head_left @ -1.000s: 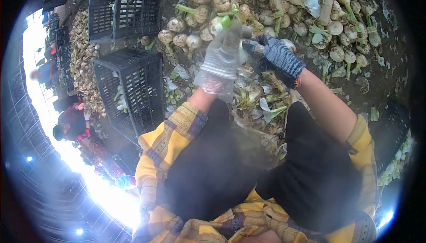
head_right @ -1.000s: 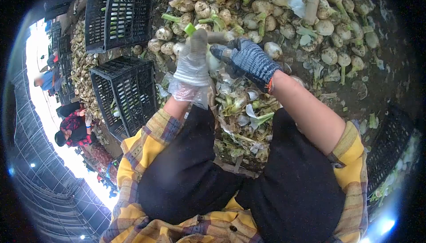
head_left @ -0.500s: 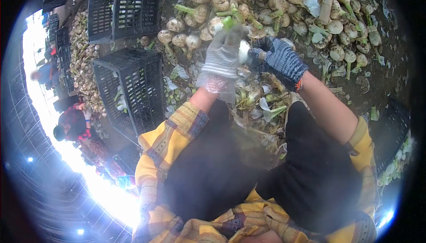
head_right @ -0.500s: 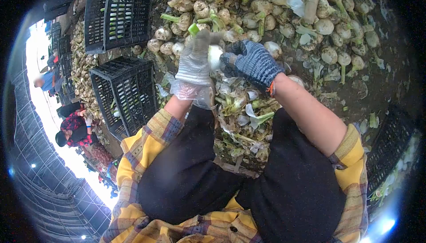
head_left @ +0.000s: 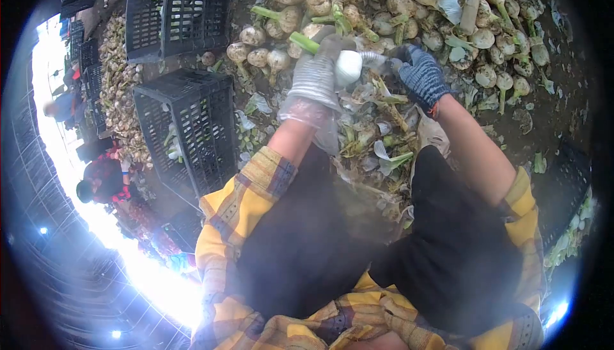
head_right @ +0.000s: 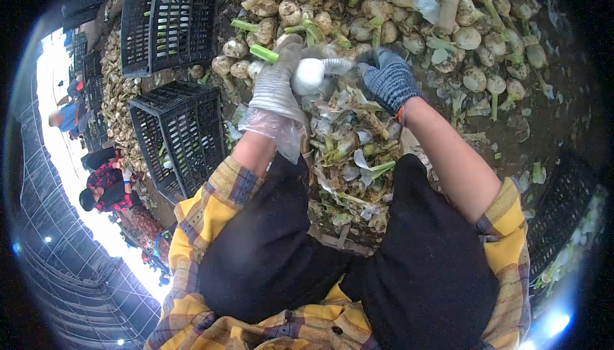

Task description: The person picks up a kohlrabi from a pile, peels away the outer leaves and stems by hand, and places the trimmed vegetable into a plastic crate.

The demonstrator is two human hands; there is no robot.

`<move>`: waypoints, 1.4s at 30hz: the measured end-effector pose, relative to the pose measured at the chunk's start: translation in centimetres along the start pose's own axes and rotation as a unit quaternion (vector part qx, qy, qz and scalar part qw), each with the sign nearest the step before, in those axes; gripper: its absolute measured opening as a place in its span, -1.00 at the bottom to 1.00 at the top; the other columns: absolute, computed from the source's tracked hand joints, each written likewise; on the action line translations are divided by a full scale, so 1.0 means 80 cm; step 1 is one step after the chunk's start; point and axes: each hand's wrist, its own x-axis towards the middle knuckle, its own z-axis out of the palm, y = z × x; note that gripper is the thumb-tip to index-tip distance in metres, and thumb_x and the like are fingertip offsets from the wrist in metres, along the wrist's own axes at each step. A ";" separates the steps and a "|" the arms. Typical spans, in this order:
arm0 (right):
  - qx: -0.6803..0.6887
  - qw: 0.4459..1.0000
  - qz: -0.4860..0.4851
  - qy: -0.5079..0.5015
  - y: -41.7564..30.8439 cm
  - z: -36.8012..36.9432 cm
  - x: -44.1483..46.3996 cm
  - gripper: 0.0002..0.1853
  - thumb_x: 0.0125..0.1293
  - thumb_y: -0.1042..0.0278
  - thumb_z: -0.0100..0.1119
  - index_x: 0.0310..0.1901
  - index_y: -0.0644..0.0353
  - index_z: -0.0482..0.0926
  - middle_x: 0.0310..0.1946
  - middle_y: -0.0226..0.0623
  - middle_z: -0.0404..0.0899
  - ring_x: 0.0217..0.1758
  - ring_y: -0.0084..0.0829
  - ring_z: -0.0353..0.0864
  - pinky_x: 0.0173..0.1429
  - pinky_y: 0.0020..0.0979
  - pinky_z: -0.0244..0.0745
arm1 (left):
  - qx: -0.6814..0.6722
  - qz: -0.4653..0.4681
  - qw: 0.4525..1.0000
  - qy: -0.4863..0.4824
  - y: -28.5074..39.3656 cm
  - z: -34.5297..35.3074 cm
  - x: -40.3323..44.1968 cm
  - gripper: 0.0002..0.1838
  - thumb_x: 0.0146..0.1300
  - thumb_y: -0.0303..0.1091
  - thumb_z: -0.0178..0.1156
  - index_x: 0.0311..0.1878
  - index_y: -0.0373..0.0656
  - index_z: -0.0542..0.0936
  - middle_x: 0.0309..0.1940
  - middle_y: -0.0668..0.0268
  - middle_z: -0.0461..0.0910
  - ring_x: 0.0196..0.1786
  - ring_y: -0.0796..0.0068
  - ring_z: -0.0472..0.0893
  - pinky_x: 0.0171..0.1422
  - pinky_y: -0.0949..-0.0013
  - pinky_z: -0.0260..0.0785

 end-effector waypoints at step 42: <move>-0.188 0.969 -0.076 -0.143 -0.004 0.015 -0.031 -0.46 0.12 0.02 0.13 -0.02 0.33 0.48 -0.04 0.10 0.48 0.05 -0.06 0.47 0.11 -0.27 0.37 | -0.294 -0.218 0.930 -0.022 0.069 -0.062 0.006 -0.80 0.11 -0.17 0.13 -0.37 -0.10 0.51 -0.51 0.28 0.56 -0.46 0.32 0.58 -0.55 0.39 0.44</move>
